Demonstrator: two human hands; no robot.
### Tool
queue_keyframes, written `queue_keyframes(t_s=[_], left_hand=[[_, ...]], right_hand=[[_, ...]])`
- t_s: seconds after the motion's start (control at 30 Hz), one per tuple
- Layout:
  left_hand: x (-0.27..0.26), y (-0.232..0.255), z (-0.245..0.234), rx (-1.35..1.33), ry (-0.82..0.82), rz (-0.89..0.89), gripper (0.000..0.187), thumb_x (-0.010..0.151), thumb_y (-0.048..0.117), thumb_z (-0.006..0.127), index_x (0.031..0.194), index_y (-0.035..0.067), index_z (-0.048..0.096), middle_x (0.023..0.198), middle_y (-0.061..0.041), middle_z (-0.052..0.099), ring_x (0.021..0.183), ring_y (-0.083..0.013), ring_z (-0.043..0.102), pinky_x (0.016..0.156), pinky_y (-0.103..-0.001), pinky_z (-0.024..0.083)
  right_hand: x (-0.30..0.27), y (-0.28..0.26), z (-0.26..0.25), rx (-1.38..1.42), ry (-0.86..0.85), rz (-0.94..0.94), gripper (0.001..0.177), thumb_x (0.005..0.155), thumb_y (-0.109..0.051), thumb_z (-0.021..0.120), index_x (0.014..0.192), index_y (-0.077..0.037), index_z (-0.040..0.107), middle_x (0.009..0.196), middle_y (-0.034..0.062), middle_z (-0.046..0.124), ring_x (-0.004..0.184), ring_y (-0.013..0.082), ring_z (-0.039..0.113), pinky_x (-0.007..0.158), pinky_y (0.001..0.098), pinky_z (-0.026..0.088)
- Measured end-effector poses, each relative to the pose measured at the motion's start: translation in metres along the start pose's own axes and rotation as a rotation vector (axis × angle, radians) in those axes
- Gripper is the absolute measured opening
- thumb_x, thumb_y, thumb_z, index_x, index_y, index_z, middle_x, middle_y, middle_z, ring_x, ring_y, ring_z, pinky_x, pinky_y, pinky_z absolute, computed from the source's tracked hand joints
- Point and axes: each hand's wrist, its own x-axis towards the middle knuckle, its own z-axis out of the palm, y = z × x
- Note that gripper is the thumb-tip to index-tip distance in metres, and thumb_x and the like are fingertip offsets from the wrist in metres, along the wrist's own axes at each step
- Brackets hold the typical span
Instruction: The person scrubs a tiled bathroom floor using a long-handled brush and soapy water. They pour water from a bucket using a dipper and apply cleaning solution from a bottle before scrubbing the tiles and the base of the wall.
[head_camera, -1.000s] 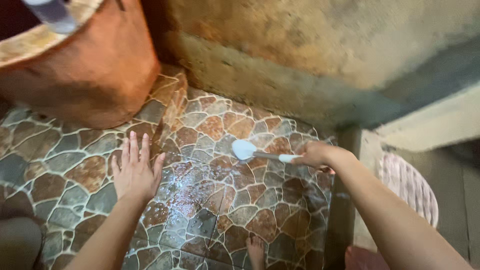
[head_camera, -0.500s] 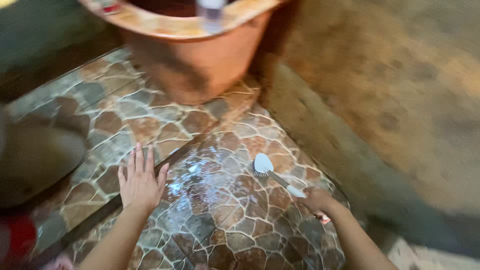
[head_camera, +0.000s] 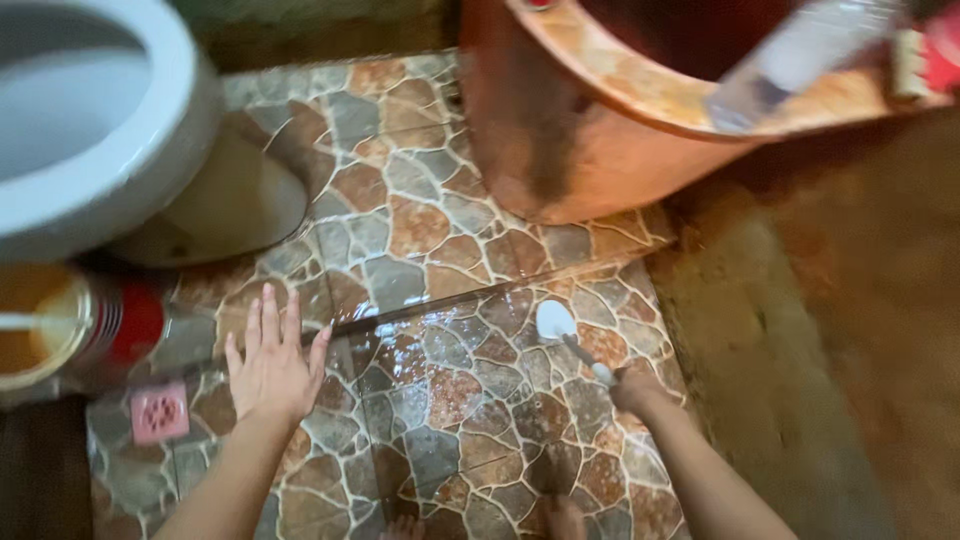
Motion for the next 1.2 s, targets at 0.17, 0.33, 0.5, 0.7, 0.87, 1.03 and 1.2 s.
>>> queue_keyframes(t_s=[0.17,0.33,0.5,0.7,0.87,1.03,1.2], left_hand=[[-0.018,-0.008,0.0,0.053,-0.022,-0.122,0.078,0.098,0.066,0.024,0.163,0.024,0.012,0.17,-0.005,0.004,0.154,-0.0242,0.01,0.118,-0.056,0.015],[-0.055,0.009,0.003,0.041,-0.029,-0.352,0.079,0.097,0.066,0.024,0.163,0.026,0.012,0.173,-0.004,0.004,0.156,-0.023,0.009,0.12,-0.056,0.015],[-0.079,0.043,0.016,-0.052,0.026,-0.413,0.078,0.098,0.063,0.028,0.163,0.022,0.017,0.171,-0.005,0.008,0.155,-0.0247,0.012,0.119,-0.059,0.015],[-0.11,0.056,0.029,-0.037,0.055,-0.451,0.078,0.097,0.063,0.032,0.162,0.023,0.021,0.171,-0.007,0.011,0.155,-0.0261,0.015,0.118,-0.058,0.017],[-0.12,0.04,0.04,0.026,0.064,-0.441,0.075,0.097,0.063,0.033,0.161,0.024,0.023,0.171,-0.006,0.011,0.153,-0.0249,0.017,0.118,-0.058,0.016],[-0.118,0.025,0.036,-0.015,0.095,-0.465,0.076,0.099,0.061,0.033,0.163,0.021,0.023,0.171,-0.006,0.012,0.154,-0.0254,0.017,0.119,-0.059,0.016],[-0.133,0.01,0.041,0.033,0.094,-0.481,0.076,0.097,0.061,0.033,0.162,0.022,0.023,0.171,-0.005,0.012,0.154,-0.0246,0.017,0.119,-0.057,0.017]], right_hand=[[0.036,0.011,-0.02,-0.026,-0.015,-0.057,0.048,0.094,-0.025,0.056,0.142,-0.025,0.06,0.133,0.0159,0.068,0.121,0.0314,0.068,0.103,0.0444,0.054],[0.066,0.019,-0.029,-0.019,0.075,-0.243,0.048,0.095,-0.026,0.054,0.143,-0.021,0.057,0.127,0.0214,0.068,0.117,0.0368,0.068,0.099,0.0475,0.054],[0.087,0.025,0.06,0.201,0.144,-0.441,0.038,0.105,-0.033,0.044,0.13,-0.009,0.06,0.101,0.0226,0.074,0.088,0.0397,0.072,0.078,0.0524,0.056],[0.002,-0.127,0.159,0.02,0.267,-0.675,0.026,0.101,-0.021,0.05,0.119,-0.009,0.066,0.107,0.0207,0.07,0.093,0.0381,0.07,0.079,0.0516,0.056],[-0.041,-0.277,0.075,-0.275,0.069,-0.896,0.029,0.102,-0.019,0.051,0.116,-0.007,0.073,0.112,0.0207,0.073,0.105,0.0368,0.071,0.091,0.0497,0.057],[0.048,-0.143,0.004,-0.202,-0.017,-0.671,0.051,0.104,-0.045,0.035,0.116,-0.01,0.071,0.102,0.0158,0.073,0.093,0.0367,0.07,0.086,0.0503,0.056],[0.104,0.067,-0.071,-0.481,-0.009,-0.519,0.06,0.107,-0.029,0.043,0.162,-0.036,0.023,0.086,0.004,0.073,0.063,0.0148,0.066,0.061,0.0286,0.064]])
